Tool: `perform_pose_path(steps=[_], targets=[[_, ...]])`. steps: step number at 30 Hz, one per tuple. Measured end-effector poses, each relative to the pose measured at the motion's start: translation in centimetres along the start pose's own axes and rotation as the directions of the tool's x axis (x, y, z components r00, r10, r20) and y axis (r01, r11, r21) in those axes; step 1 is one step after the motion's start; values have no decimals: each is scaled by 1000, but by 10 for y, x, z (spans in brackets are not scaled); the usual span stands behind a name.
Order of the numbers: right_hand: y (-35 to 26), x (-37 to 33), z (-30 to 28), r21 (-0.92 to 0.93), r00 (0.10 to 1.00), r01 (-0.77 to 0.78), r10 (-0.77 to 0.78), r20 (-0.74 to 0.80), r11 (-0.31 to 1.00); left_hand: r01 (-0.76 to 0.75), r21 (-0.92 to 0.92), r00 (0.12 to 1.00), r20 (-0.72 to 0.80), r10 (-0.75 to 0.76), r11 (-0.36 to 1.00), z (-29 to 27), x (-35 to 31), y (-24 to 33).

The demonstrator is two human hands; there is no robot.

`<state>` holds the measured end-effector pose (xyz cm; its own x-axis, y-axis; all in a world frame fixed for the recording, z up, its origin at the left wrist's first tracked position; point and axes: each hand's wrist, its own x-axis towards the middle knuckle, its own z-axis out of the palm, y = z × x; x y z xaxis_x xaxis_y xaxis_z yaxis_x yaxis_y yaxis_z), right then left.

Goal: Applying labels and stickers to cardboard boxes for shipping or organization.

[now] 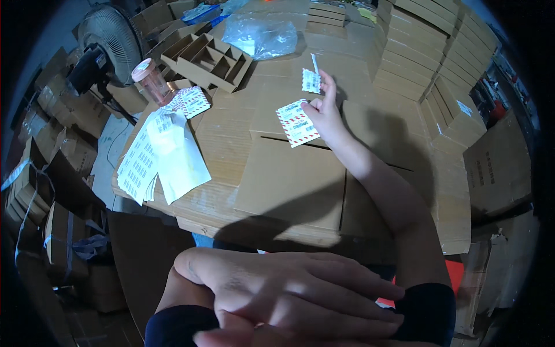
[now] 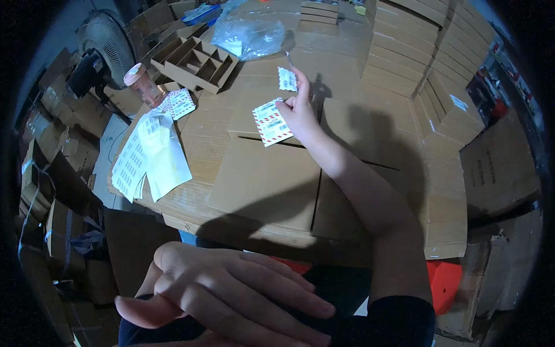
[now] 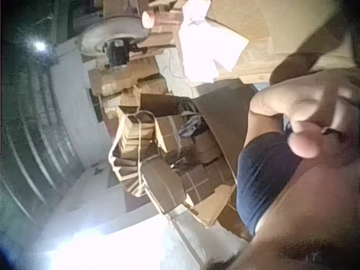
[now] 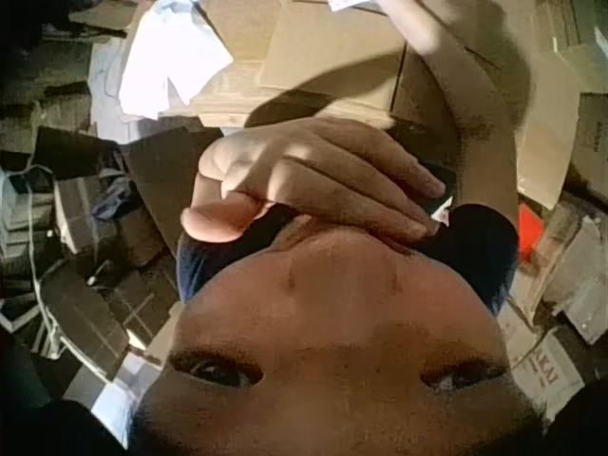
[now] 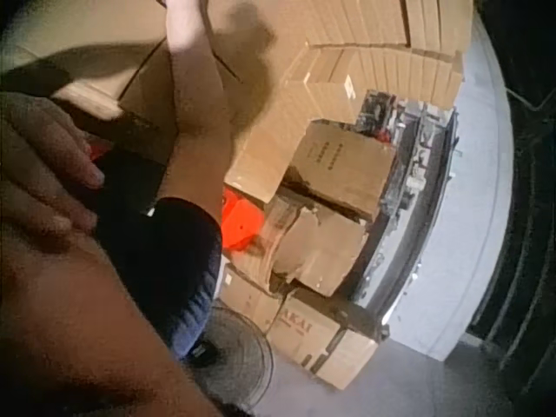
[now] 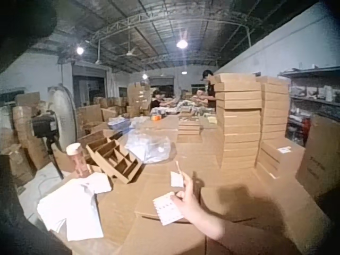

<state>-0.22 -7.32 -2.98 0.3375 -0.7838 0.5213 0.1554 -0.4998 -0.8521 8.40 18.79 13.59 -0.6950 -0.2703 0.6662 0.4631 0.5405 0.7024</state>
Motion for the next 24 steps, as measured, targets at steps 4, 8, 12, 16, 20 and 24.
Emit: perform_pose_path(steps=[4,8,12,16,20,24], targets=[[1,0,3,15,1000,-9,9,21,1000,15,-3,999,30,-15,1000,-1,4,-5],[7,1,8,-39,1000,-6,6,-4,999,-350,134,598,-730,332,927,64,8,-34],[4,1,6,6,1000,3,-4,15,1000,-141,185,958,-223,181,973,21,-36,-20],[4,-2,0,-73,1000,-22,22,0,997,-106,196,967,-207,147,975,13,-29,-19],[7,1,2,-12,1000,-3,4,23,1000,-175,59,973,-144,182,983,9,-25,-27],[7,0,4,-156,1000,8,-10,-12,988,97,-78,993,-61,-101,992,18,-16,-16]])
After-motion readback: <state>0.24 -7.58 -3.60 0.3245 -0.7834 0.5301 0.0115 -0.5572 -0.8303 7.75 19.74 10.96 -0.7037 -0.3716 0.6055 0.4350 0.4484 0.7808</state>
